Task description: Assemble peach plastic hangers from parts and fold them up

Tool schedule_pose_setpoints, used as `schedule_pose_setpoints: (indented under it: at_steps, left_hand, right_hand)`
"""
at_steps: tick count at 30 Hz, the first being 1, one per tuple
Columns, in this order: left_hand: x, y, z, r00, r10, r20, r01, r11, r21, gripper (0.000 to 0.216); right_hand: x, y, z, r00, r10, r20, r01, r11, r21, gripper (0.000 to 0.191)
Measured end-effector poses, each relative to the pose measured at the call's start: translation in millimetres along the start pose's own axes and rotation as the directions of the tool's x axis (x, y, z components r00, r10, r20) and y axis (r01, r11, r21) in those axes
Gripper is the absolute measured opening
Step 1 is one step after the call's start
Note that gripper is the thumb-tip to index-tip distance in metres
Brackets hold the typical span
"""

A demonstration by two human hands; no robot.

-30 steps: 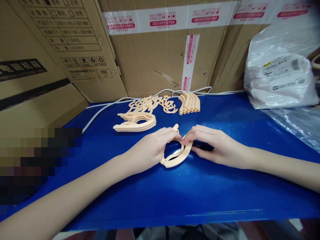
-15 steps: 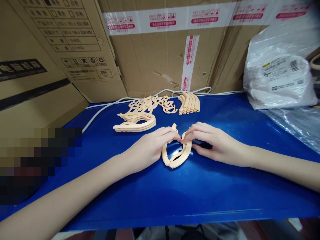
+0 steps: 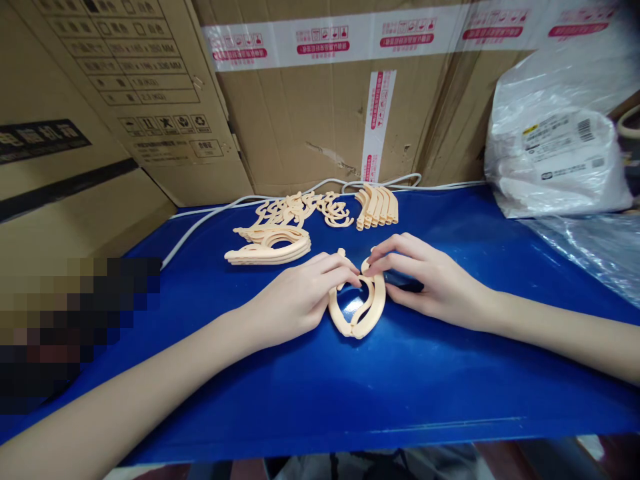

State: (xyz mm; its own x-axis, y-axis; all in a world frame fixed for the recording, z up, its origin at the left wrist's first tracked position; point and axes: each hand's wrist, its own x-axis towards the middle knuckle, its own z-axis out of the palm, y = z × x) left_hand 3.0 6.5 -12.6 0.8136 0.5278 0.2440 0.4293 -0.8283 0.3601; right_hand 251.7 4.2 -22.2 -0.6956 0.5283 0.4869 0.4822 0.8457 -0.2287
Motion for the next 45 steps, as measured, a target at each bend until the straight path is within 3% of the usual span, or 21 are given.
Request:
schedule_pose_setpoints:
  at_steps: [8,15,34,41,45]
  left_hand:
    - [-1.3,-0.3,0.1,1.000,0.013,-0.006,-0.013,0.999,0.034,0.036]
    - [0.0,1.6,-0.7,1.000,0.024,-0.005,-0.024,0.999,0.025,0.033]
    - [-1.0,4.4,-1.4,1.000,0.019,-0.009,-0.019,0.999,0.038,0.033]
    - [0.0,3.4,-3.4,0.999,0.025,-0.032,-0.023,0.998,0.054,0.026]
    - [0.0,1.2,-1.5,1.000,0.022,-0.018,-0.021,0.998,0.062,0.028]
  right_hand:
    - [0.6,-0.4,0.9,0.997,0.045,-0.059,-0.048,0.997,-0.053,0.015]
    - [0.8,1.2,-0.2,0.996,0.082,-0.027,-0.083,0.995,-0.052,0.013]
    - [1.5,1.5,-2.6,0.992,0.094,-0.079,-0.088,0.994,0.066,0.024]
    - [2.6,4.3,-3.9,0.985,0.164,-0.054,-0.145,0.956,0.254,0.031]
    - [3.3,3.9,-6.9,0.961,0.271,0.052,-0.264,0.849,0.458,0.036]
